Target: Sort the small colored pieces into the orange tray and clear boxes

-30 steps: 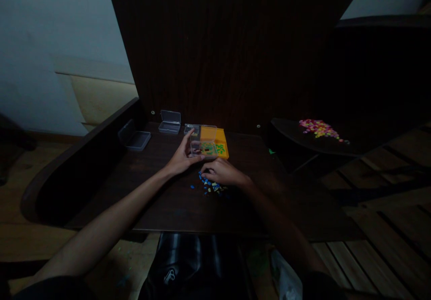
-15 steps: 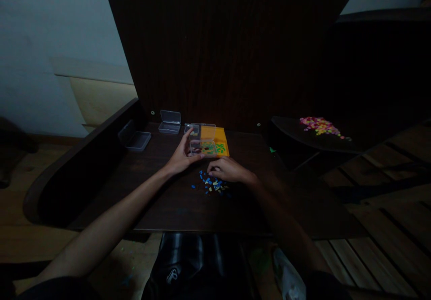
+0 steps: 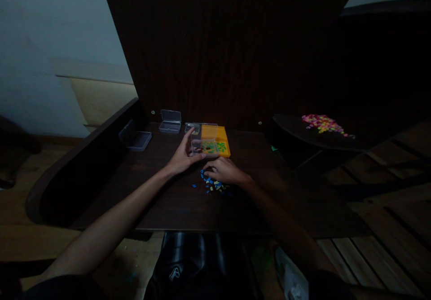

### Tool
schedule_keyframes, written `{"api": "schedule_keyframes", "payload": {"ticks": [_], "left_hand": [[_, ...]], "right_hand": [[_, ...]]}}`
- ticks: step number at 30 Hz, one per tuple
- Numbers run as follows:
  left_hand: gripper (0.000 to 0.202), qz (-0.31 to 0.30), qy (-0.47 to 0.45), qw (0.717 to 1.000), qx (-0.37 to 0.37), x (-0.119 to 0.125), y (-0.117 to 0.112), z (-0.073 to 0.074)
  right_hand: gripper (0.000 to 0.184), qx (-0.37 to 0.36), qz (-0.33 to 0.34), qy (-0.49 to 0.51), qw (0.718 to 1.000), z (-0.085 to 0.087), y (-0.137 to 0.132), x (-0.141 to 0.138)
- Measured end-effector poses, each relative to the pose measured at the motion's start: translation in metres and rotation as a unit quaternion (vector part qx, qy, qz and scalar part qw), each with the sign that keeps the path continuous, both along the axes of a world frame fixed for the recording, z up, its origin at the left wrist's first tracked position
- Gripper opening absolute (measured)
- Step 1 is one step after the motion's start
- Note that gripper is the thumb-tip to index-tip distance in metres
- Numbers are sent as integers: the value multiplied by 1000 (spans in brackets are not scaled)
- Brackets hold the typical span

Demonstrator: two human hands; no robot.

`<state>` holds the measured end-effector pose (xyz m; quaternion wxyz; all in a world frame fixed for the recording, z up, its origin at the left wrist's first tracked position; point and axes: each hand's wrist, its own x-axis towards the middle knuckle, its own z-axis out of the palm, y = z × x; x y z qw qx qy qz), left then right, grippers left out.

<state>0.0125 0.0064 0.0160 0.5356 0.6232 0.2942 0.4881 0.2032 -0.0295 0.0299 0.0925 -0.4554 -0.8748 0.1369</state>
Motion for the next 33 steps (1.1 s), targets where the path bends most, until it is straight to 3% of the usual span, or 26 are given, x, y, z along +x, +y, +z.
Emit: {"api": "schedule_keyframes", "payload": {"ticks": [14, 19, 23, 26, 29, 33], "left_hand": [[104, -7, -2, 1000, 7, -1, 1, 1], [107, -2, -1, 1000, -5, -1, -1, 2], [107, 6, -3, 1000, -8, 0, -1, 3], [110, 1, -1, 1000, -15, 0, -1, 4], [111, -4, 5, 1000, -21, 1, -3, 5], [106, -19, 4, 1000, -18, 2, -6, 3]], "right_hand": [[20, 12, 7, 35, 999, -10, 3, 2], [14, -25, 30, 70, 997, -5, 1, 2], [13, -93, 42, 158, 982, 2, -2, 5], [21, -125, 13, 263, 957, 7, -3, 10], [29, -53, -54, 352, 933, 11, -1, 15], [31, 38, -139, 398, 906, 8, 6, 20]]}}
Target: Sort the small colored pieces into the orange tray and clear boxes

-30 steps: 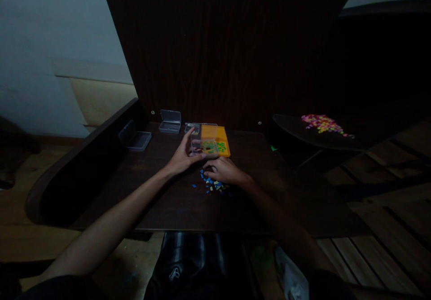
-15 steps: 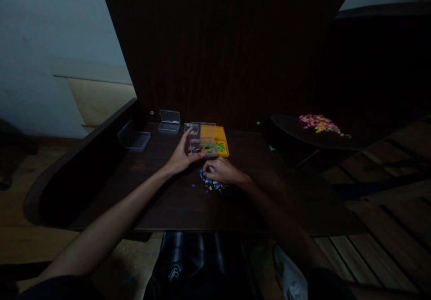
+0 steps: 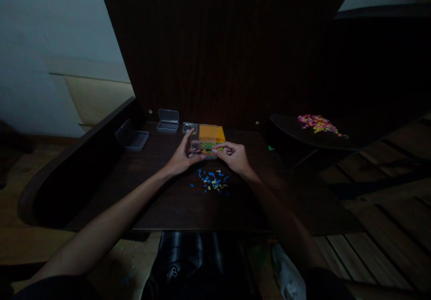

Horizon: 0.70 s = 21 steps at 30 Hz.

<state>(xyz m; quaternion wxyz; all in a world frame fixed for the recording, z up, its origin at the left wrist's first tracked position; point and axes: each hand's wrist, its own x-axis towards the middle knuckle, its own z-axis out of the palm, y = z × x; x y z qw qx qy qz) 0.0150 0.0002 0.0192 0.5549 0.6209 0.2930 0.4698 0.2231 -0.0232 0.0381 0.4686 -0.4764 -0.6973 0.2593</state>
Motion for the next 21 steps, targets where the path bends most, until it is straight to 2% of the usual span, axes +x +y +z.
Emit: {"api": "schedule_keyframes", "payload": {"ticks": [3, 8, 21], "left_hand": [[105, -19, -7, 1000, 6, 2, -2, -2], [106, -23, 4, 1000, 4, 4, -5, -2], [107, -37, -3, 999, 11, 5, -3, -3]], "right_hand": [[32, 18, -53, 1, 998, -7, 7, 2], [28, 4, -79, -37, 996, -15, 12, 2], [21, -11, -98, -110, 989, -8, 8, 0]]}}
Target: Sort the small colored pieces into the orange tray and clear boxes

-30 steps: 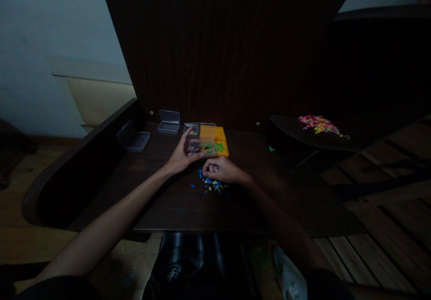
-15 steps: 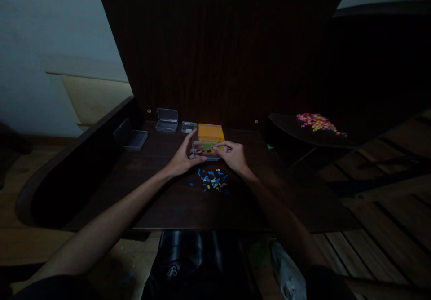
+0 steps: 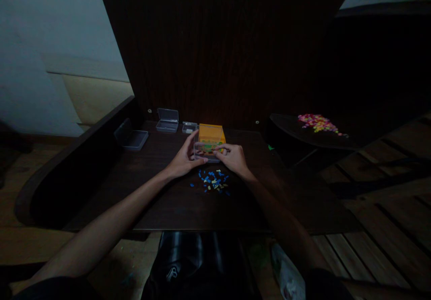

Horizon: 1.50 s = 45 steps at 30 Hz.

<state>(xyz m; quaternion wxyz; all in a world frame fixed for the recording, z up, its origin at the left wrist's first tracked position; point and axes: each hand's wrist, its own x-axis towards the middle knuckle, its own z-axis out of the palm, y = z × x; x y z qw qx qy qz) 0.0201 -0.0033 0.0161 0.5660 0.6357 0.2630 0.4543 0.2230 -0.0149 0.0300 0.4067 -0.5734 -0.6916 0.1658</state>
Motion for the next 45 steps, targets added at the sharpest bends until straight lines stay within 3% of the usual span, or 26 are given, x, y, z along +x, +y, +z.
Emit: {"api": "schedule_keyframes", "payload": {"ticks": [15, 19, 22, 24, 34, 45], "left_hand": [[106, 21, 2, 1000, -11, -3, 0, 4], [106, 33, -5, 999, -7, -5, 4, 2], [104, 41, -6, 999, -2, -7, 6, 1], [105, 49, 0, 999, -3, -7, 7, 1], [107, 48, 2, 999, -15, -6, 5, 3], [104, 50, 3, 999, -15, -7, 5, 4]], "right_hand": [[22, 70, 47, -2, 996, 2, -7, 2], [19, 29, 162, -54, 985, 6, -13, 3], [16, -59, 264, -126, 954, 7, -14, 5], [20, -98, 293, -171, 936, 7, -13, 6], [22, -126, 303, -258, 909, 9, -15, -1], [27, -144, 295, -241, 914, 13, -14, 7]]}}
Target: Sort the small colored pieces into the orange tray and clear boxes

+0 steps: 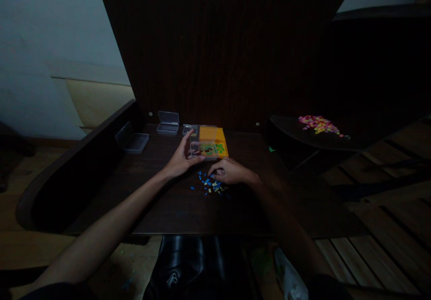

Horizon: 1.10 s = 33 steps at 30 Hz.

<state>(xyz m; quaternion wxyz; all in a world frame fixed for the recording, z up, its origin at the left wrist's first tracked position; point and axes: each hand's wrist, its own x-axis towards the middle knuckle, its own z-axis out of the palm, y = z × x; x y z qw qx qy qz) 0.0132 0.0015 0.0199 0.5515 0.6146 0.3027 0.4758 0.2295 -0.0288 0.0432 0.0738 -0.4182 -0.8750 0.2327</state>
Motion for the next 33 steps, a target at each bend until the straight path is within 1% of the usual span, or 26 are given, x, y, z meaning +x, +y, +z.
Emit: {"api": "schedule_keyframes", "payload": {"ticks": [5, 12, 15, 19, 22, 25, 28, 31, 33], "left_hand": [[105, -11, -9, 1000, 3, 0, 0, 0], [105, -12, -10, 1000, 2, 0, 0, 0], [106, -10, -5, 1000, 0, 0, 0, 0], [106, -9, -8, 1000, 3, 0, 0, 0], [105, -14, -8, 1000, 2, 0, -1, 0], [104, -16, -8, 1000, -1, 0, -2, 1], [105, -23, -13, 1000, -4, 1, -2, 1], [104, -38, -17, 999, 2, 1, -2, -1], [105, -48, -10, 999, 2, 1, -3, -1]], "right_hand": [[27, 4, 17, 0, 1000, -1, 0, 0], [21, -20, 20, 12, 1000, -2, 1, -1], [19, -42, 22, 16, 999, -2, 2, -1], [24, -90, 29, 82, 992, -1, 3, 2], [29, -101, 31, 150, 983, 2, 3, 6], [31, -96, -1, 192, 977, 6, 3, 9], [33, -81, -68, 240, 965, 7, 5, 11], [36, -63, -131, 294, 945, 4, 9, 12], [37, -51, -157, 312, 936, 0, 13, 13]]}}
